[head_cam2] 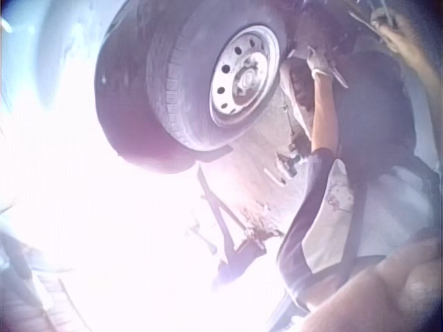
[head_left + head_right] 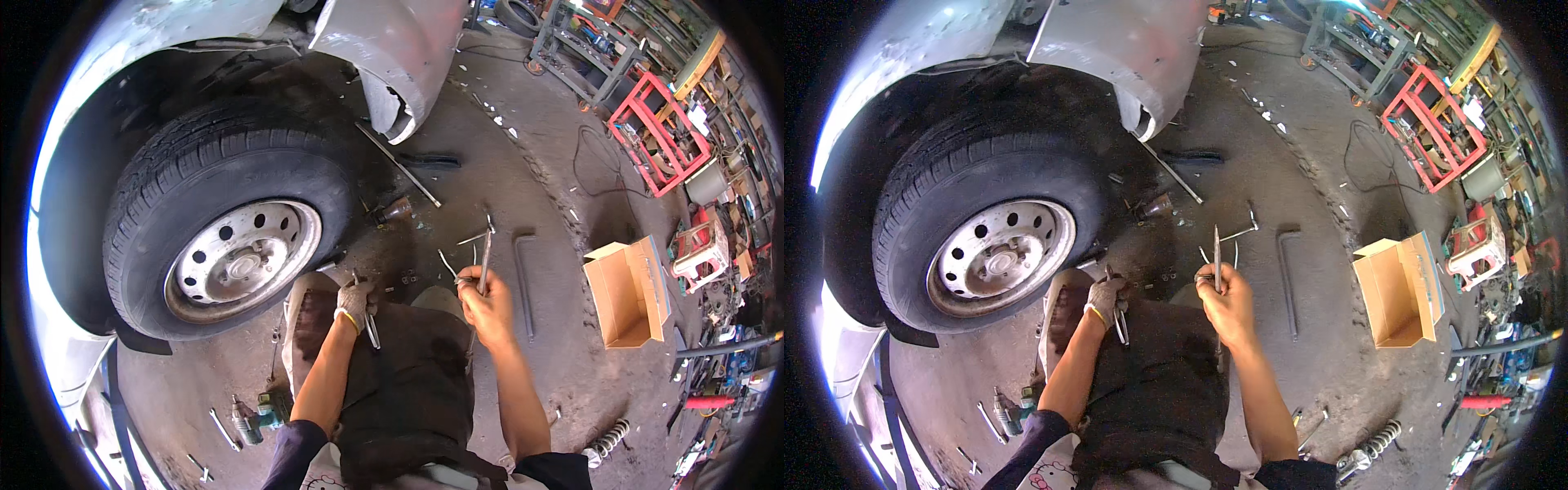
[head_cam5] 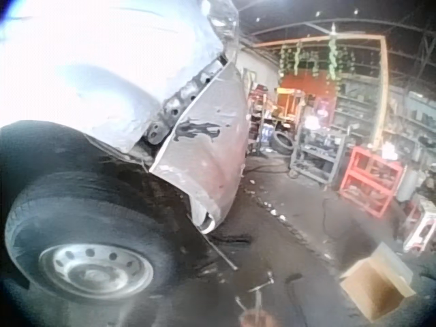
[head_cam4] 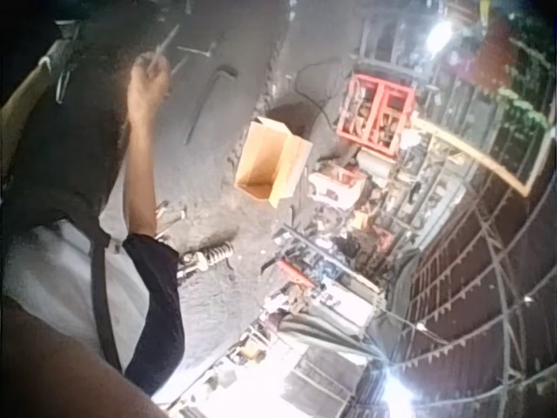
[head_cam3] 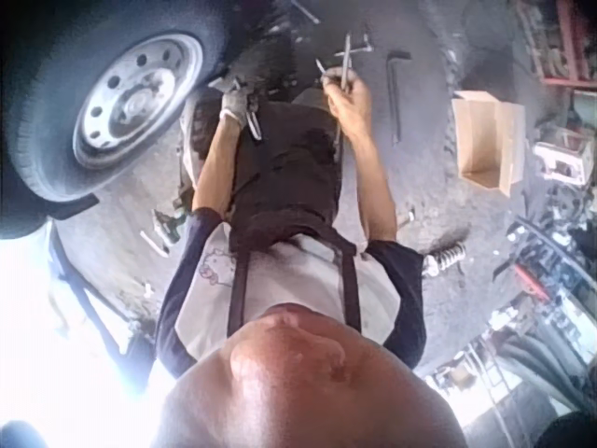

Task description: The person is working on a car part, using pliers and a screwdriver to manipulate a metal piece. They then attach the modified part to the car's headlight area.

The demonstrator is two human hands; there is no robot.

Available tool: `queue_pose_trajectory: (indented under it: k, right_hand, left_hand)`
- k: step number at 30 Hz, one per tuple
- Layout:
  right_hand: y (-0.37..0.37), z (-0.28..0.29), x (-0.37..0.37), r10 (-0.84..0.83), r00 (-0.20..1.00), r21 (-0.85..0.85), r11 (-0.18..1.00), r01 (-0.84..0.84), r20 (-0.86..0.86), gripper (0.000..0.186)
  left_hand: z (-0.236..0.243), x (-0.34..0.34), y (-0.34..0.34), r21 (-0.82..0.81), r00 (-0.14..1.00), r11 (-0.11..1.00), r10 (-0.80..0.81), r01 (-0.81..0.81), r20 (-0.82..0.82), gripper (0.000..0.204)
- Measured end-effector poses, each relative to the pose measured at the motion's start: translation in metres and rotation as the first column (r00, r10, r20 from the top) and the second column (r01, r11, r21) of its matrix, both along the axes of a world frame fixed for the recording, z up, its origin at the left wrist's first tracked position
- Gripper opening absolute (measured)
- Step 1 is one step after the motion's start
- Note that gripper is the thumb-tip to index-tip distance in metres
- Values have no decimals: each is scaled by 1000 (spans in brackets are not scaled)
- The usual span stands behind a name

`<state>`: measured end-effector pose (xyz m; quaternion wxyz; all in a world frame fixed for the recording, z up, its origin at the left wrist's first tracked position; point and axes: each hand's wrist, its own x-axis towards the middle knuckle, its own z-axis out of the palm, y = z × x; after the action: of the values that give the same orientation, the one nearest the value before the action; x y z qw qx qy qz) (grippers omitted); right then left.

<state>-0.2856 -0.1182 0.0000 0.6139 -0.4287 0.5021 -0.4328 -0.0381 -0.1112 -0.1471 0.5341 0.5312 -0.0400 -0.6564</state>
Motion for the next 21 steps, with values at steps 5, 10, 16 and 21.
queue_pose_trajectory:
  k: [5,10,16,21]
  right_hand:
    - [8,-44,0,11,940,-274,955,-110,-340,13]
    - [32,-65,33,141,960,-190,963,-189,-241,22]
    - [33,-63,21,259,899,-117,941,-317,-352,27]
    - [26,-93,-19,239,948,12,970,-241,-210,31]
  left_hand:
    - [42,-40,22,-100,925,983,-180,155,-334,10]
    - [85,-51,46,-284,847,908,-397,307,-353,24]
    - [68,-45,49,-276,747,895,-445,351,-493,18]
    - [47,-45,37,-304,771,924,-367,234,-521,13]
